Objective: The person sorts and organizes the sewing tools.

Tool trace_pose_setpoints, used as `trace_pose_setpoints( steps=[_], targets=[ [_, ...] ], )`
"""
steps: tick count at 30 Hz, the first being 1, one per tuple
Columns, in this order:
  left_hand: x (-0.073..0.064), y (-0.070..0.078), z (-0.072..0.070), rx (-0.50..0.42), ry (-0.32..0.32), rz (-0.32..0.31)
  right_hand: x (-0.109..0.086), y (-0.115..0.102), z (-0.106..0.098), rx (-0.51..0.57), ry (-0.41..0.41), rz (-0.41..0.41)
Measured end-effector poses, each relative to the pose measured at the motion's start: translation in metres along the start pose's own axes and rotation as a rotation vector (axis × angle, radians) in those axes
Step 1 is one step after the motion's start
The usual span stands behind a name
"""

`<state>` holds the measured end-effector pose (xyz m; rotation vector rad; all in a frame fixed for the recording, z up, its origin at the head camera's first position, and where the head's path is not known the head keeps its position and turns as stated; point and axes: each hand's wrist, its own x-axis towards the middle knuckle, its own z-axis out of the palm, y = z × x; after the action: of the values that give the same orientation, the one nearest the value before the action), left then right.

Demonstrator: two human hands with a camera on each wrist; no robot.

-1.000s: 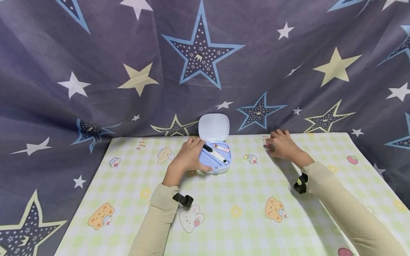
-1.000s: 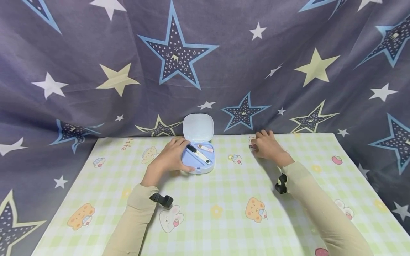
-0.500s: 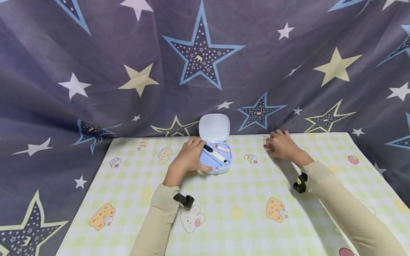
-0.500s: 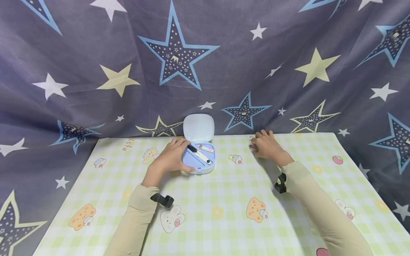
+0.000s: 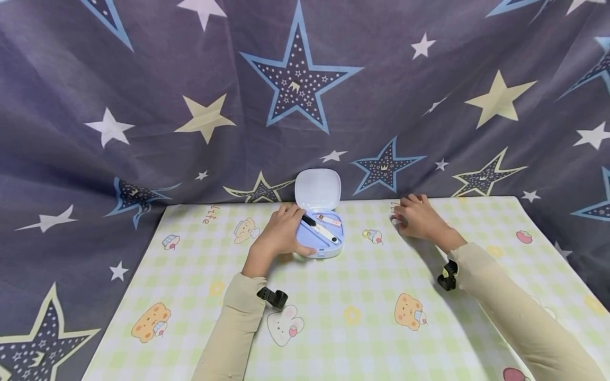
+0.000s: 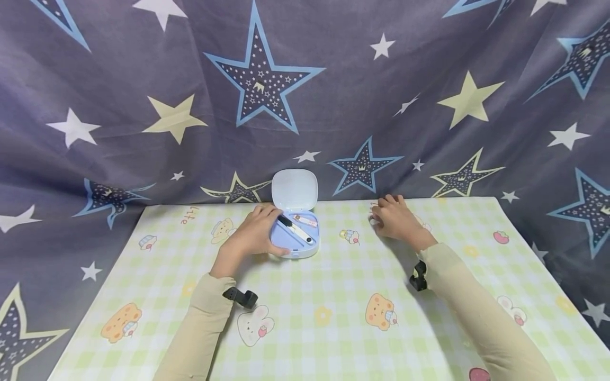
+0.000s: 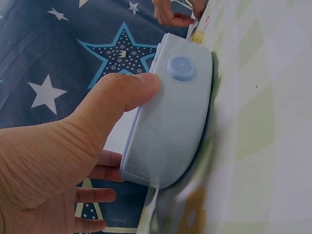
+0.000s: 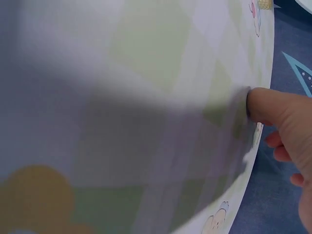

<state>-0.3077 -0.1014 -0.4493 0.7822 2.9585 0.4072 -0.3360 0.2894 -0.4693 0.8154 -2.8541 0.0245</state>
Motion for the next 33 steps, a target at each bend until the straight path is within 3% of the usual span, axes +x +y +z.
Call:
trace_pose_setpoints(
  steps=[7, 17, 25, 33],
  targets=[
    [0.000, 0.000, 0.000, -0.001, 0.001, 0.004, 0.001, -0.003, 0.003, -0.015, 0.083, -0.049],
    [0.000, 0.001, -0.001, 0.000, 0.004, -0.007, 0.007, -0.014, 0.001, -0.013, 0.367, -0.202],
    [0.000, 0.001, -0.002, -0.005, 0.007, -0.004, 0.024, -0.048, -0.016, 0.088, 0.521, -0.238],
    [-0.001, 0.000, -0.002, -0.005, 0.008, -0.005, 0.040, -0.089, -0.025, 0.215, 0.593, -0.228]
  ],
)
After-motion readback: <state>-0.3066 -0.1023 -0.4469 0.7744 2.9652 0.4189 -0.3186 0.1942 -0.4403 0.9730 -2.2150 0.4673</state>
